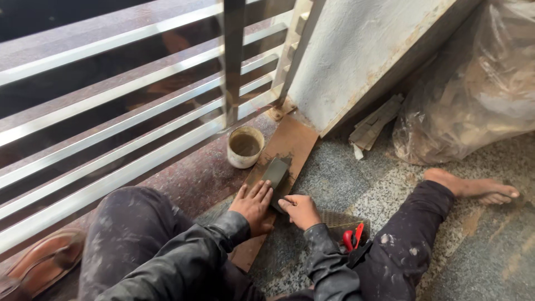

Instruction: The person sharpens metal blades using sharpening stones and a red tool, applying a liquid to a board and rubbing the blades against the stones.

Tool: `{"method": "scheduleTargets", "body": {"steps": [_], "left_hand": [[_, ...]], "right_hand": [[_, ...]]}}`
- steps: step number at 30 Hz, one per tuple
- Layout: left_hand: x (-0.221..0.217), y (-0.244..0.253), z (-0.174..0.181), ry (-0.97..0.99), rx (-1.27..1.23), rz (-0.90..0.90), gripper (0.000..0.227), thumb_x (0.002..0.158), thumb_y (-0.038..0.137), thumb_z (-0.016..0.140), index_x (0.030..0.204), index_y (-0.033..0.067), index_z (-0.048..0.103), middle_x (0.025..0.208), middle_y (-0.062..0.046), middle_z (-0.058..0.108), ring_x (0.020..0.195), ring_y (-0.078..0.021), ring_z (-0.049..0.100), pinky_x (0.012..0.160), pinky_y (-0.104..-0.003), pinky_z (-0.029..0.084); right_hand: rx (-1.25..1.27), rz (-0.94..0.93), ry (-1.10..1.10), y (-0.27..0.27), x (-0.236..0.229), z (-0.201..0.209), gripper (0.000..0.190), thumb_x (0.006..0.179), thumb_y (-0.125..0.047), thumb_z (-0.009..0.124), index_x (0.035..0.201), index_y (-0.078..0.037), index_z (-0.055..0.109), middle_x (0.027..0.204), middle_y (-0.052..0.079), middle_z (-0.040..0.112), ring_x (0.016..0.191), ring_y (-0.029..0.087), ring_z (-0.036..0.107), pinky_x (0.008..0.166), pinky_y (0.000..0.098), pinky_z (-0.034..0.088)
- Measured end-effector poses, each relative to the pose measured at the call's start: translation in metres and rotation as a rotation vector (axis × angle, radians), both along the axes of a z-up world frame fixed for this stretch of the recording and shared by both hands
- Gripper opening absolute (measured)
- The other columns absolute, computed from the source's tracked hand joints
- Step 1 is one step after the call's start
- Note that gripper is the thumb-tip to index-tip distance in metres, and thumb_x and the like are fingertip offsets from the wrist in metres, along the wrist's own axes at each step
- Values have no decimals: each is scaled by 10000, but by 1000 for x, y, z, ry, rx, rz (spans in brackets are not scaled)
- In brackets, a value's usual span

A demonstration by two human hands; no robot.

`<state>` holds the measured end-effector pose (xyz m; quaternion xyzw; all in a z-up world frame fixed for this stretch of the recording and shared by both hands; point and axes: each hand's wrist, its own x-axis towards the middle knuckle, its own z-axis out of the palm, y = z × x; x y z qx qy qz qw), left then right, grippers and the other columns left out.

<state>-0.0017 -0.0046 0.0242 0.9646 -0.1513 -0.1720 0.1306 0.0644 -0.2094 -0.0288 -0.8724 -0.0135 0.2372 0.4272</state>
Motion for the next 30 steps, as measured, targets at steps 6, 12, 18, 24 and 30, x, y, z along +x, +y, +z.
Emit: {"method": "scheduleTargets", "body": {"steps": [6, 12, 18, 24, 30], "left_hand": [[77, -13, -15, -113, -95, 13, 1187, 718, 715, 724, 1567, 28, 258, 1678, -162, 174, 1554, -293, 143, 1232, -572, 131], [11, -4, -14, -50, -30, -54, 1240, 701, 755, 725, 1556, -12, 257, 1689, -197, 135, 1558, -313, 141, 1201, -623, 108], [54, -14, -11, -176, -49, -39, 1243, 682, 756, 723, 1567, 9, 274, 1684, -166, 181, 1561, -297, 163, 1226, -575, 130], [74, -15, -13, -89, 43, -34, 1277, 675, 739, 740, 1583, -9, 244, 1680, -186, 182, 1562, -298, 151, 1236, -547, 136], [-22, 19, 0, -36, -97, -191, 1030, 737, 583, 799, 1493, 11, 396, 1615, -274, 328, 1511, -369, 317, 1182, -490, 322]], "right_hand": [[-79, -107, -165, -2, 54, -10, 320, 894, -326, 749, 994, -26, 800, 740, 126, 759, 558, 218, 677, 562, 365, 538], [-273, 244, -450, -1, -14, -25, 340, 949, -330, 623, 852, -25, 736, 883, 232, 709, 826, 439, 681, 719, 497, 539], [-229, 26, -307, -8, 23, -36, 369, 957, -374, 622, 896, -29, 735, 889, 236, 710, 846, 436, 692, 726, 486, 545], [-200, -3, -366, -2, 53, -42, 346, 903, -390, 677, 958, -57, 755, 893, 241, 710, 863, 437, 693, 725, 479, 551], [-234, 177, -286, -2, -53, -4, 357, 904, -408, 684, 985, -67, 751, 906, 235, 704, 889, 440, 688, 734, 481, 551]]}}
